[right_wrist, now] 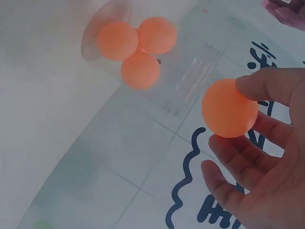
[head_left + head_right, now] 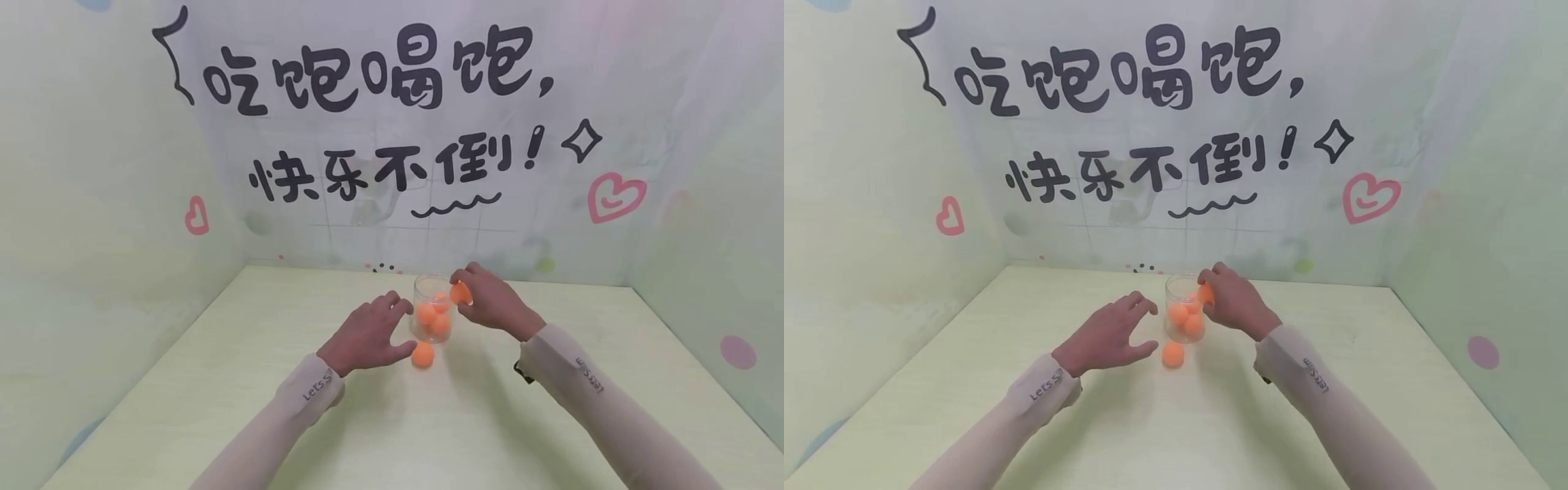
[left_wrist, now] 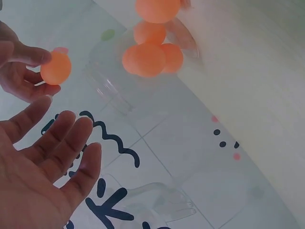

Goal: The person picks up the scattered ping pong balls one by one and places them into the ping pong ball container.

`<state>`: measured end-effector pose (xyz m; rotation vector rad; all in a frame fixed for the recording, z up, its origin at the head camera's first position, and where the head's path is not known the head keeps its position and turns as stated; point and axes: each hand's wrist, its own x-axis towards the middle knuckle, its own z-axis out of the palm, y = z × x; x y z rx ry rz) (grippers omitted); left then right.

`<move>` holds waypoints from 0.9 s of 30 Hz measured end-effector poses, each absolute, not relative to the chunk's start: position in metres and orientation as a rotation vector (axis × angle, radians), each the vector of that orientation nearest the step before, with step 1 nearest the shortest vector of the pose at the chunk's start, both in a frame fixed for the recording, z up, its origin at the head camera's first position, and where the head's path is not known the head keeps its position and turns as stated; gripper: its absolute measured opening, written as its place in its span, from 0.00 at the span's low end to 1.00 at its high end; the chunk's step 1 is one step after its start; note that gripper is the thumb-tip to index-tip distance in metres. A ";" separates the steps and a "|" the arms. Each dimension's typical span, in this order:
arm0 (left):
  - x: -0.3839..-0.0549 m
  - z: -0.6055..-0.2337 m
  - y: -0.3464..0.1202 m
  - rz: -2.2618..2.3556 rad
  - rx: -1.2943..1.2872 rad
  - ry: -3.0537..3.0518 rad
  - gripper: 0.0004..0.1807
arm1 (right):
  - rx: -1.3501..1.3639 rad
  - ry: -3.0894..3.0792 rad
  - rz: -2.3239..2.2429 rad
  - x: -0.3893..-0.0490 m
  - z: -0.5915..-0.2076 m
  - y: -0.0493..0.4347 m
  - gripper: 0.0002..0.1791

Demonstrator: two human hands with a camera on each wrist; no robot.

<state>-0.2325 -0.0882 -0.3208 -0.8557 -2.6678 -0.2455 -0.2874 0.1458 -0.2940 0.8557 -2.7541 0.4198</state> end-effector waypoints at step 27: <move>-0.217 -0.316 -0.091 -0.147 -0.831 -2.663 0.22 | 0.806 -2.823 0.442 -0.324 -0.259 0.123 0.20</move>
